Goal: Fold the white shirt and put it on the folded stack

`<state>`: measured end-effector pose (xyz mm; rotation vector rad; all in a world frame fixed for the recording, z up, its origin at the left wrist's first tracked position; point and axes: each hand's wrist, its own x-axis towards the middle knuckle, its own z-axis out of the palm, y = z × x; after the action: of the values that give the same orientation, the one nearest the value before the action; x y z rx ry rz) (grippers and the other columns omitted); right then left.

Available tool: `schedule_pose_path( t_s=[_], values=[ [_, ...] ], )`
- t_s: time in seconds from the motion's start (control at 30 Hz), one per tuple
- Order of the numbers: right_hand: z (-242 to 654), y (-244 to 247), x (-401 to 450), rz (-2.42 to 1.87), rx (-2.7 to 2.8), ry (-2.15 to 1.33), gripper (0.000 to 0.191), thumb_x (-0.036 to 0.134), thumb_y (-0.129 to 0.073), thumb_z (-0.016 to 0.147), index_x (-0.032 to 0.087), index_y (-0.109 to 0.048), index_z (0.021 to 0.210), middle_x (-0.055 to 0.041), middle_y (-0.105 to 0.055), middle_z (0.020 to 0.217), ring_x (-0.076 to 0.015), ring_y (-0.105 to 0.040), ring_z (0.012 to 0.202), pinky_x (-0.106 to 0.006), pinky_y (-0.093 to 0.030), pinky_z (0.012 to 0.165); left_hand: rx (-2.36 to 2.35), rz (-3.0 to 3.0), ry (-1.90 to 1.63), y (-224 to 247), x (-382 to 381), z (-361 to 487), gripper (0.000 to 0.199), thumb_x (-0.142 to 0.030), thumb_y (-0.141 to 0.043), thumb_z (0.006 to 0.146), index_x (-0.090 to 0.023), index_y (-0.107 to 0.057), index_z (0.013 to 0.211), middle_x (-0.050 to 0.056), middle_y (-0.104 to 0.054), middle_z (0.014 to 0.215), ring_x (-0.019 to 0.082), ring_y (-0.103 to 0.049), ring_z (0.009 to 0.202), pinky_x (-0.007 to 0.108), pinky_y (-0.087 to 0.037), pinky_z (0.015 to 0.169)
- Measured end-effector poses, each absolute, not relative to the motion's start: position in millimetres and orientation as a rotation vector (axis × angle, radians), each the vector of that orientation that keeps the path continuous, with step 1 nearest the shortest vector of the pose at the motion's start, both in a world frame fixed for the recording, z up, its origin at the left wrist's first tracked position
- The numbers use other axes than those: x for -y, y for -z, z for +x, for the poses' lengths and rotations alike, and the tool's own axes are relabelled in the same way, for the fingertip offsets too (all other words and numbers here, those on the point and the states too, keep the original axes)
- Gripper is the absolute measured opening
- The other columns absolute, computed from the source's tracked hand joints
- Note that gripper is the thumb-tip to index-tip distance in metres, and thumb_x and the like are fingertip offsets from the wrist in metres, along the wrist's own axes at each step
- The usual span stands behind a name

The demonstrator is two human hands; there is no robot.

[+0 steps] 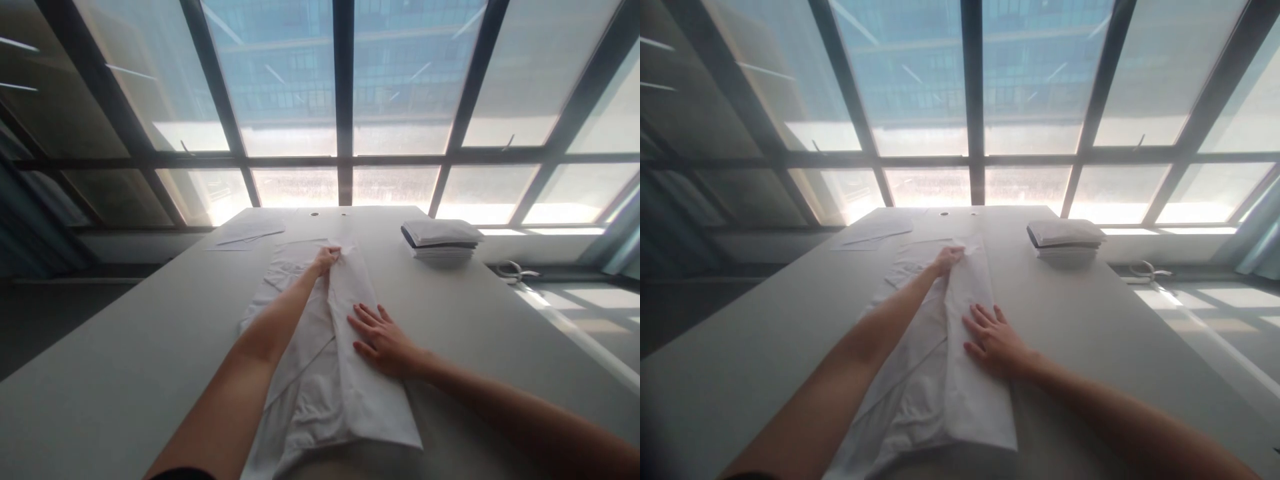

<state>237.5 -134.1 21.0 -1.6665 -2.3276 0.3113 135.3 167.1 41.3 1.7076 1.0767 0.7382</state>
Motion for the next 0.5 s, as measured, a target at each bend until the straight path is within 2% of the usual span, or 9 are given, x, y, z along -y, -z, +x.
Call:
schedule_pose_path(
  t_s=[0.07, 0.17, 0.23, 0.33, 0.4, 0.5],
  values=[
    [237, -21, 135, -1.663, 2.336, -0.319, 0.065, 0.053, -0.041, 0.107, 0.020, -0.037, 0.163, -0.0132, -0.024, 0.171, -0.0281, -0.017, 0.160, -0.059, -0.009, 0.128, -1.146, 1.766, -0.773, -44, -172, 142, 0.049, -0.019, -0.073, 0.081, -0.014, -0.071, 0.129, 0.015, -0.070, 0.131, 0.033, -0.064, 0.120, 0.041, -0.052, 0.098],
    [235, -20, 136, -1.675, 2.325, -0.323, 0.064, 0.050, -0.044, 0.106, 0.019, -0.038, 0.162, -0.0144, -0.024, 0.171, -0.0289, -0.017, 0.160, -0.060, -0.008, 0.128, -1.164, 2.130, -0.834, -42, -157, 158, 0.055, -0.025, -0.066, 0.091, -0.017, -0.060, 0.145, 0.017, -0.038, 0.166, 0.036, -0.036, 0.151, 0.050, -0.034, 0.119],
    [230, -20, 140, -1.693, 2.294, -0.306, 0.060, 0.043, -0.044, 0.107, 0.016, -0.041, 0.160, -0.0159, -0.026, 0.170, -0.0292, -0.016, 0.160, -0.059, -0.007, 0.128, -0.887, 2.555, -0.677, -36, -135, 168, 0.057, -0.035, -0.056, 0.100, -0.020, -0.050, 0.155, 0.013, -0.027, 0.172, 0.033, -0.024, 0.157, 0.051, -0.023, 0.126],
    [217, -23, 153, -1.625, 2.305, -0.316, 0.057, 0.039, -0.043, 0.107, 0.014, -0.046, 0.157, -0.0170, -0.028, 0.170, -0.0288, -0.013, 0.160, -0.055, -0.008, 0.129, -0.330, 2.838, -0.275, -20, -105, 171, 0.062, -0.050, -0.045, 0.106, -0.025, -0.038, 0.162, 0.008, -0.026, 0.172, 0.028, -0.016, 0.161, 0.050, -0.012, 0.129],
    [209, -26, 163, -1.500, 2.383, -0.398, 0.062, 0.044, -0.045, 0.106, 0.014, -0.041, 0.160, -0.0177, -0.025, 0.171, -0.0290, -0.013, 0.160, -0.053, -0.010, 0.130, -0.205, 2.837, -0.211, -12, -100, 167, 0.061, -0.052, -0.041, 0.107, -0.028, -0.035, 0.163, 0.005, -0.024, 0.173, 0.026, -0.012, 0.162, 0.046, -0.008, 0.130],
    [200, -28, 173, -1.381, 2.458, -0.537, 0.073, 0.053, -0.047, 0.105, 0.014, -0.031, 0.165, -0.0202, -0.016, 0.172, -0.0319, -0.011, 0.160, -0.055, -0.010, 0.129, -0.238, 2.802, -0.233, -7, -121, 167, 0.062, -0.051, -0.039, 0.108, -0.028, -0.033, 0.164, 0.005, -0.021, 0.174, 0.023, -0.010, 0.162, 0.038, -0.004, 0.129]
  ],
)
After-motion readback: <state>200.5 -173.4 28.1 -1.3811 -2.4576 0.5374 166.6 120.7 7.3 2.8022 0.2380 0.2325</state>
